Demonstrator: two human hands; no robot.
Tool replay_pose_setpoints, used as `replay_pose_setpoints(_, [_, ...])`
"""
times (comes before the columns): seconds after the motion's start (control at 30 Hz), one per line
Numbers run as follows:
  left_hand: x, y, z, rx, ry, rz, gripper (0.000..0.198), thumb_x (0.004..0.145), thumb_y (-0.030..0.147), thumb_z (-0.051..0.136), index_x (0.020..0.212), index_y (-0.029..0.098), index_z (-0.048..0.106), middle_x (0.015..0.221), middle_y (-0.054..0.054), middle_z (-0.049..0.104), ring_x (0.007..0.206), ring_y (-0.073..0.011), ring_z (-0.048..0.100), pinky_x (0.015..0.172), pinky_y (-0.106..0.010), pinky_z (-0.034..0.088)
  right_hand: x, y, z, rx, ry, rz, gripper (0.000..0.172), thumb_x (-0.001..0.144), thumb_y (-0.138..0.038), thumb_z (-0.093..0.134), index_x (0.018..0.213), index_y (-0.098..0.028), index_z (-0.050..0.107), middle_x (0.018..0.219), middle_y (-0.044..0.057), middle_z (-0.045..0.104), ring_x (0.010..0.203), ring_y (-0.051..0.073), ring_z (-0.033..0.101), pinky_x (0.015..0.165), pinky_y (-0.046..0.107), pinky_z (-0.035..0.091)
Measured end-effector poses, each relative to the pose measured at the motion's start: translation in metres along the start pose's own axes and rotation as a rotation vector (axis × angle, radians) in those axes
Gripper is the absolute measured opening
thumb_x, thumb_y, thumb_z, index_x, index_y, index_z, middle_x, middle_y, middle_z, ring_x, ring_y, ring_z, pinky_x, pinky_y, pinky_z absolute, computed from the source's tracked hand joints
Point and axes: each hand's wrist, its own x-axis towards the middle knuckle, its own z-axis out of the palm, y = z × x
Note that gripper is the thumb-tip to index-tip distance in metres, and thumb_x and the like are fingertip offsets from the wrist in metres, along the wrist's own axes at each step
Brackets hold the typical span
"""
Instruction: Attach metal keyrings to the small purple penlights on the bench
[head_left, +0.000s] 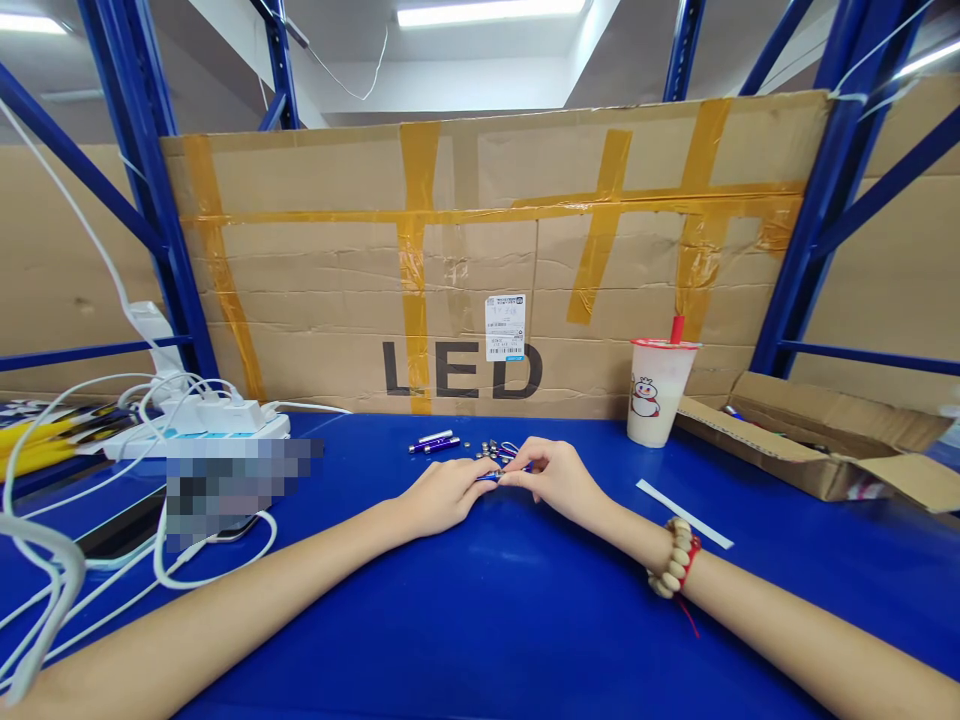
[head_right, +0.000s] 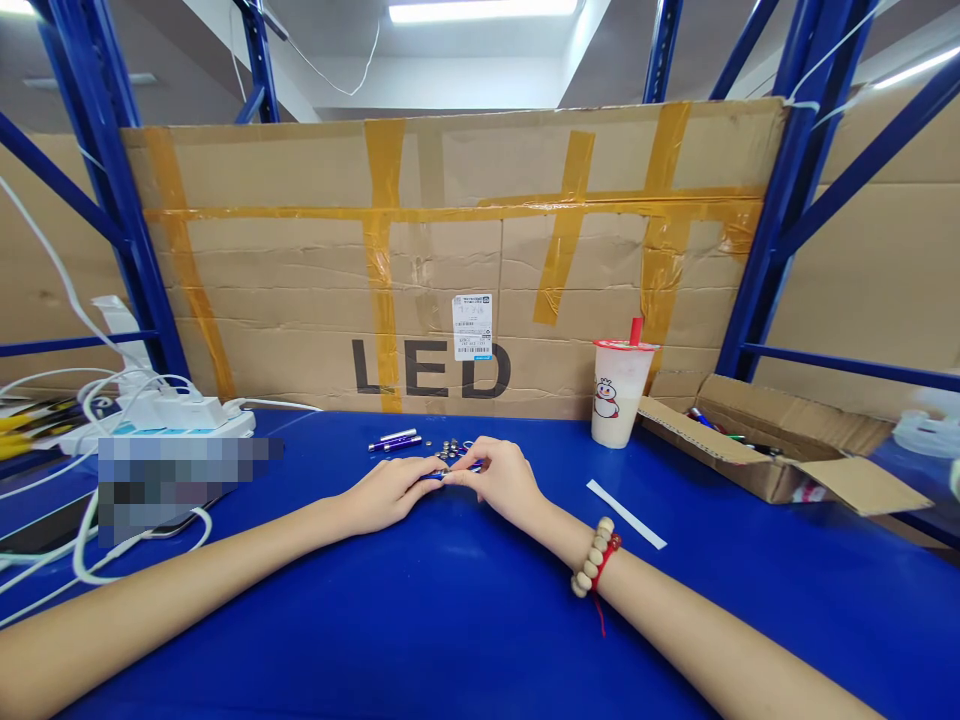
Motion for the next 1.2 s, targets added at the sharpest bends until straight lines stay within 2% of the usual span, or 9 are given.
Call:
replay_pose_setpoints(0.2, [0.0002,-0.0002,-0.0003,-0.041,0.021,0.004,0.029,0.091,0.032,0.031,0.112,0.024,0.049,0.111,-0.001,0.060,0.096,-0.0177,0.058,0.078,-0.028,0.044,0.0001,-0.0031,0.0014,0.191,-0.053,0.139,0.041,0.053,-0.053,0.070,0.063,-0.014,0.064,0.062,0.001,0.059,0.038,0.005,0.044,0.040,0.021,0.033])
replay_pose_setpoints(0.43, [0.0006,-0.0001,0.0000,-0.058,0.029,0.003,0.029,0.091,0.033,0.031,0.113,0.024,0.048,0.111,-0.003,0.059,0.099,-0.0175,0.055,0.084,-0.030,0.043,-0.0016,-0.0064,0.0011,0.223,-0.096,0.235,0.038,0.057,-0.051,0.069,0.065,-0.014,0.062,0.046,-0.004,0.050,0.040,0.006,0.042,0.042,0.020,0.031])
replay_pose_setpoints(0.67, [0.0002,0.0028,-0.0019,-0.111,0.031,0.027,0.028,0.092,0.031,0.026,0.107,0.021,0.048,0.101,-0.005,0.057,0.095,-0.0162,0.052,0.084,-0.031,0.043,0.0007,0.0008,-0.0026,0.267,-0.183,0.304,0.040,0.059,-0.053,0.068,0.070,-0.015,0.064,0.048,-0.005,0.049,0.043,0.004,0.038,0.041,0.018,0.025])
replay_pose_setpoints(0.8, [-0.0006,0.0043,-0.0036,-0.100,0.008,0.049,0.028,0.092,0.029,0.024,0.100,0.019,0.050,0.091,-0.005,0.055,0.085,-0.0156,0.052,0.077,-0.029,0.044,0.0018,0.0024,-0.0057,0.287,-0.236,0.295,0.035,0.058,-0.048,0.069,0.068,-0.014,0.064,0.051,-0.004,0.051,0.046,0.005,0.039,0.042,0.018,0.027])
replay_pose_setpoints(0.93, [-0.0008,0.0043,-0.0039,-0.074,0.009,0.095,0.027,0.092,0.027,0.027,0.098,0.020,0.052,0.089,-0.004,0.056,0.084,-0.0156,0.053,0.075,-0.027,0.043,0.0011,0.0018,-0.0071,0.293,-0.276,0.276,0.031,0.055,-0.043,0.072,0.064,-0.014,0.065,0.056,-0.003,0.056,0.048,0.005,0.042,0.043,0.018,0.030])
replay_pose_setpoints(1.2, [-0.0011,0.0034,-0.0033,-0.043,0.052,0.161,0.027,0.091,0.025,0.028,0.097,0.018,0.054,0.090,-0.005,0.060,0.085,-0.0161,0.052,0.075,-0.027,0.043,0.0006,0.0006,-0.0042,0.313,-0.243,0.258,0.030,0.053,-0.041,0.073,0.060,-0.014,0.062,0.053,-0.003,0.056,0.045,0.005,0.043,0.043,0.019,0.032])
